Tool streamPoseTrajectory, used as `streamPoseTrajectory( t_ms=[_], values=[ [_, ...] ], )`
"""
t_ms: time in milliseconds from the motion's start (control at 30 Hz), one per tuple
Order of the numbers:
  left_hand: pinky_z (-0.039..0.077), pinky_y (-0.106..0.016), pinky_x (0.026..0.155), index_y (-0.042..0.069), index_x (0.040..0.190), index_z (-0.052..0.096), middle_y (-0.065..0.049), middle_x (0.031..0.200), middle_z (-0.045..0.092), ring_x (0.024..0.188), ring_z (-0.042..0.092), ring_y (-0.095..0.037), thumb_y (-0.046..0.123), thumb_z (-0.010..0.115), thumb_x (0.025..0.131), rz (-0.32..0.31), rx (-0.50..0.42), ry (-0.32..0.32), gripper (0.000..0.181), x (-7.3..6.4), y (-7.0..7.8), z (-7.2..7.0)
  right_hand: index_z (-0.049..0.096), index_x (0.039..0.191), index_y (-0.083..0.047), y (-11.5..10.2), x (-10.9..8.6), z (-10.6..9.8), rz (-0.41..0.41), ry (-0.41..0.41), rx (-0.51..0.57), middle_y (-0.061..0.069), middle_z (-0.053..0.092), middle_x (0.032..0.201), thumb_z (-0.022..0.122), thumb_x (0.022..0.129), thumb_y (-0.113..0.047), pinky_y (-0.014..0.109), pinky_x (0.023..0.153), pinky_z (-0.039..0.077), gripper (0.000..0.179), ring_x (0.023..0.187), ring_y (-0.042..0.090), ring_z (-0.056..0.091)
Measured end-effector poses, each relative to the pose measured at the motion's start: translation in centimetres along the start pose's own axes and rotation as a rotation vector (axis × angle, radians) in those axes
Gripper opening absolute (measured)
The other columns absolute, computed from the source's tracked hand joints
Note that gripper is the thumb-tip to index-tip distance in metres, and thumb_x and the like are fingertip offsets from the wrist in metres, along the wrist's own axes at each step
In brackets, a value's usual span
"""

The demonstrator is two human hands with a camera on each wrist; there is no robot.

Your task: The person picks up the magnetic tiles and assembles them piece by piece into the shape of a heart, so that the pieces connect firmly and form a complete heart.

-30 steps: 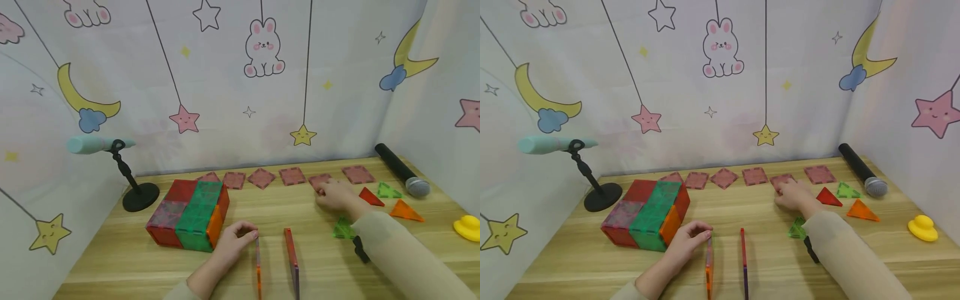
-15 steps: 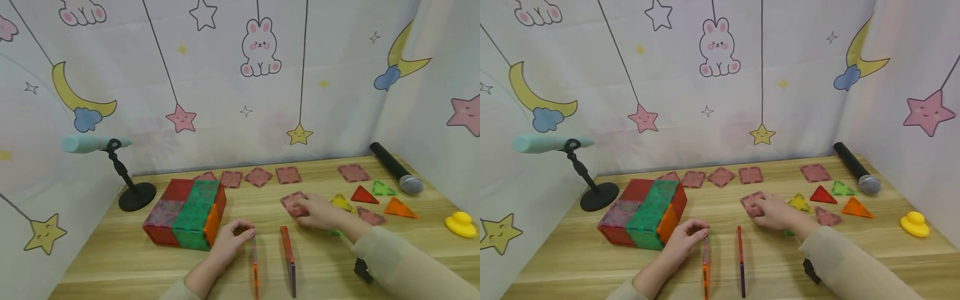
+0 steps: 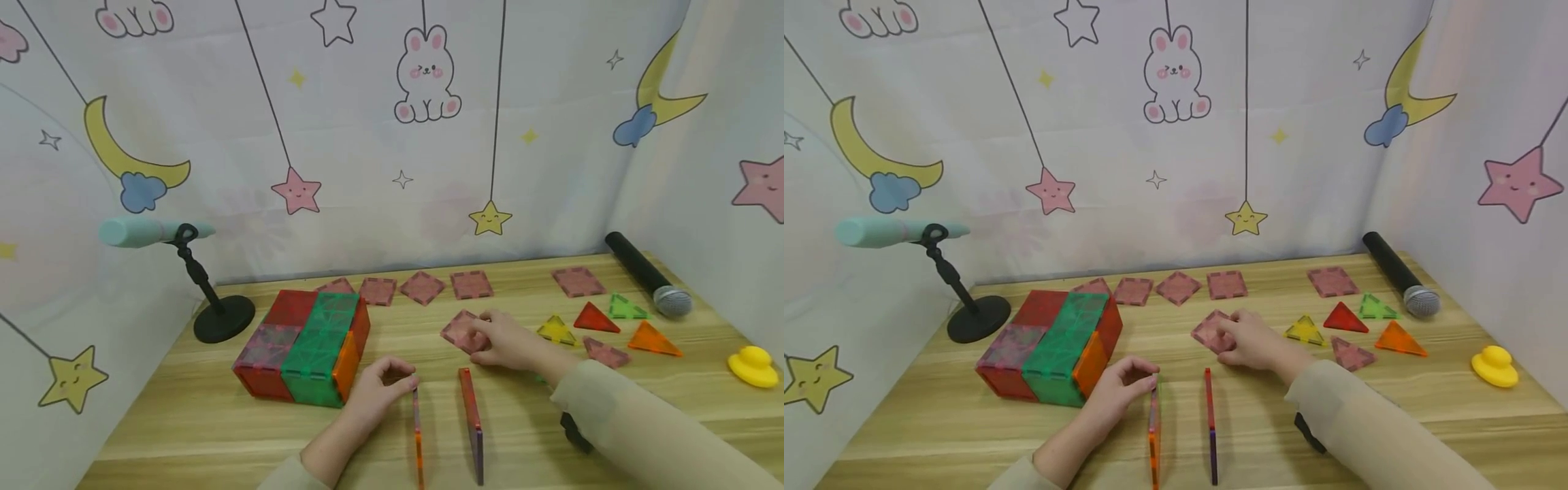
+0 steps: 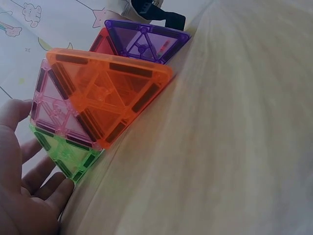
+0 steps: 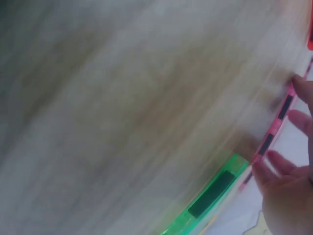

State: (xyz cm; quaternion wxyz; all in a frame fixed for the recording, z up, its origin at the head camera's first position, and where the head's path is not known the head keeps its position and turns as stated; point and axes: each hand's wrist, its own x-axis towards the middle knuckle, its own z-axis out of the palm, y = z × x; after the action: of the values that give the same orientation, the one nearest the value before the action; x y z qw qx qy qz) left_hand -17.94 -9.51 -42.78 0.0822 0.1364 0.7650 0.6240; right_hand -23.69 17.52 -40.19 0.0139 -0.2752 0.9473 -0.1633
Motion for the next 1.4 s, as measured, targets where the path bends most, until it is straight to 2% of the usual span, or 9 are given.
streamPoseTrajectory(
  t_ms=[100,233,333,467,600,800,1033,1233,1400],
  values=[
    [0.047,-0.033,0.082,0.0,0.105,0.061,-0.005,0.096,0.063,0.093,0.059,-0.018,0.021,0.069,0.086,0.003,0.002,-0.014,0.03,0.0,0.0,0.0,0.059,0.105,-0.015,0.2,0.2,-0.1,0.023,0.009,0.014,0.016,0.054,0.112,0.07,0.082,-0.027,0.044,0.078,0.046,0.028,0.095,0.028,0.053],
    [0.046,-0.033,0.083,-0.001,0.108,0.059,-0.006,0.099,0.061,0.095,0.058,-0.018,0.022,0.069,0.086,-0.003,-0.016,-0.018,0.033,0.1,0.0,0.0,0.062,0.11,-0.015,0.3,0.4,-0.6,0.017,0.003,0.123,0.0,0.06,0.097,0.066,0.083,-0.023,0.036,0.072,0.046,0.028,0.081,0.015,0.054],
    [0.045,-0.034,0.087,-0.002,0.111,0.057,-0.009,0.104,0.059,0.099,0.057,-0.02,0.021,0.069,0.087,-0.011,-0.043,-0.01,0.035,0.2,0.0,0.0,0.063,0.113,-0.017,0.2,0.5,-0.9,0.0,-0.019,0.237,-0.005,0.062,0.099,0.06,0.088,-0.023,0.038,0.078,0.047,0.025,0.087,0.013,0.057],
    [0.045,-0.036,0.09,-0.005,0.116,0.053,-0.015,0.113,0.057,0.105,0.056,-0.024,0.017,0.068,0.087,-0.013,-0.065,0.01,0.039,0.3,0.0,0.1,0.064,0.117,-0.017,-0.3,0.8,-1.0,-0.052,-0.049,0.359,-0.002,0.063,0.111,0.055,0.092,-0.025,0.041,0.086,0.045,0.027,0.1,0.017,0.057],
    [0.046,-0.037,0.089,-0.005,0.125,0.048,-0.019,0.123,0.053,0.111,0.054,-0.029,0.015,0.067,0.087,-0.014,-0.096,0.017,0.047,0.3,0.0,0.1,0.067,0.114,-0.015,-0.8,0.9,-0.7,-0.112,-0.074,0.441,-0.001,0.064,0.112,0.053,0.094,-0.022,0.041,0.088,0.044,0.026,0.103,0.018,0.057],
    [0.046,-0.039,0.09,0.001,0.134,0.045,-0.017,0.134,0.047,0.116,0.051,-0.031,0.018,0.067,0.088,-0.006,-0.09,0.015,0.055,0.2,0.1,0.0,0.068,0.112,-0.015,-1.2,0.5,-0.2,-0.153,-0.099,0.484,-0.002,0.064,0.111,0.054,0.093,-0.02,0.036,0.087,0.045,0.024,0.101,0.016,0.058],
    [0.043,-0.045,0.092,0.006,0.126,0.059,-0.013,0.125,0.057,0.117,0.051,-0.03,0.022,0.065,0.09,0.006,-0.025,-0.011,0.04,0.0,0.1,0.0,0.066,0.114,-0.012,-1.7,-0.3,-0.2,-0.17,-0.145,0.509,-0.002,0.064,0.112,0.054,0.093,-0.02,0.037,0.089,0.045,0.026,0.103,0.016,0.058],
    [0.044,-0.044,0.09,0.005,0.123,0.061,-0.012,0.123,0.059,0.111,0.056,-0.028,0.022,0.063,0.091,0.02,-0.005,-0.033,0.036,0.0,-0.1,0.0,0.057,0.127,-0.006,-1.7,-1.2,-0.4,-0.116,-0.145,0.56,0.005,0.061,0.121,0.053,0.096,-0.024,0.04,0.094,0.042,0.036,0.112,0.021,0.055],
    [0.045,-0.043,0.089,0.006,0.123,0.061,-0.011,0.123,0.059,0.109,0.056,-0.027,0.021,0.062,0.091,0.021,0.007,-0.039,0.035,0.1,-0.2,0.0,0.047,0.135,0.0,-0.2,-0.8,-0.9,0.008,-0.038,0.476,0.018,0.055,0.127,0.053,0.096,-0.022,0.045,0.091,0.043,0.045,0.113,0.03,0.054]
  ],
)
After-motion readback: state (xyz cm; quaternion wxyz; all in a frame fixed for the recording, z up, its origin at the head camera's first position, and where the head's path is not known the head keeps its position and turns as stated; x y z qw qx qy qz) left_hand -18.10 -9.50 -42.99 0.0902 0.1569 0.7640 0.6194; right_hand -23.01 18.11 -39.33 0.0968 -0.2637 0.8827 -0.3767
